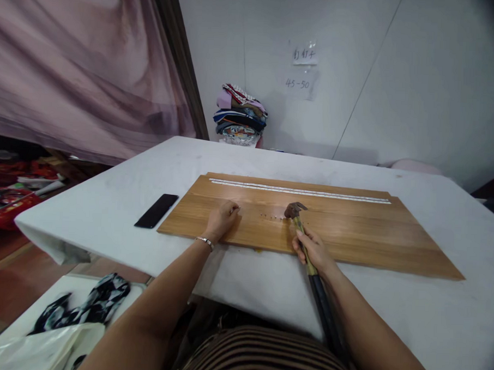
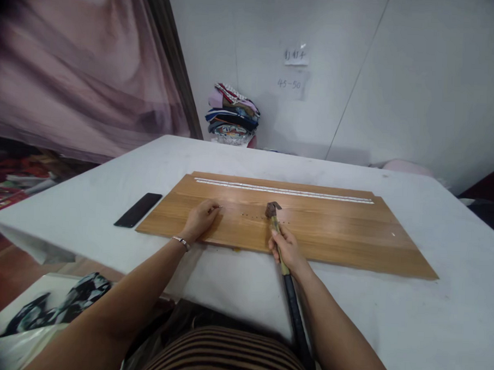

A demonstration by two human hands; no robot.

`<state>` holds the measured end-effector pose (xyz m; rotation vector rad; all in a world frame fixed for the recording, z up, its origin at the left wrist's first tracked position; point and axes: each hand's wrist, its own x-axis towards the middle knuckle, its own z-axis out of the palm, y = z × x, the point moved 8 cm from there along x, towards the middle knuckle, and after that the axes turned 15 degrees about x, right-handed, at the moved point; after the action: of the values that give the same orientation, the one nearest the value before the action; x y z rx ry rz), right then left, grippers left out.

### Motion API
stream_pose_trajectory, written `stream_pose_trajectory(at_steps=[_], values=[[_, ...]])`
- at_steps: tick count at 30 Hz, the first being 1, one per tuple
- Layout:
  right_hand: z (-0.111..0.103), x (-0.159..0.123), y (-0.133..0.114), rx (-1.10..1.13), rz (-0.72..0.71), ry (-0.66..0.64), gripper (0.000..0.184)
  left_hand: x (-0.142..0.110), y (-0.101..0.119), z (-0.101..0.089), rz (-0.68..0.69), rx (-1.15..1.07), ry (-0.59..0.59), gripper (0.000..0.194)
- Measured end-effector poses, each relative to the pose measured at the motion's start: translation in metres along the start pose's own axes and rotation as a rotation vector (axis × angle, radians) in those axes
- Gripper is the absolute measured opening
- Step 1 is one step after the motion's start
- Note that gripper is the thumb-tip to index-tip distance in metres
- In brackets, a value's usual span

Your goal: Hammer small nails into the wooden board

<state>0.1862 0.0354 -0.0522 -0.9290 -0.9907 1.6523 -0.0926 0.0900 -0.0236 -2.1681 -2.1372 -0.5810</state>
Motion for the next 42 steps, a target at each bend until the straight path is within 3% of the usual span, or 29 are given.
stream_pose_trajectory(at_steps=[17,42], values=[[0.0013,-0.0003,0.0000,-0.003,0.016,0.025,0.044,0.0016,-0.0065,0.0056,-0.005,0.006,0.007,0.026],[0.0003,-0.0007,0.0012,0.003,0.009,0.000,0.048,0.0004,-0.0031,0.0073,-0.005,0.039,-0.033,0.021]])
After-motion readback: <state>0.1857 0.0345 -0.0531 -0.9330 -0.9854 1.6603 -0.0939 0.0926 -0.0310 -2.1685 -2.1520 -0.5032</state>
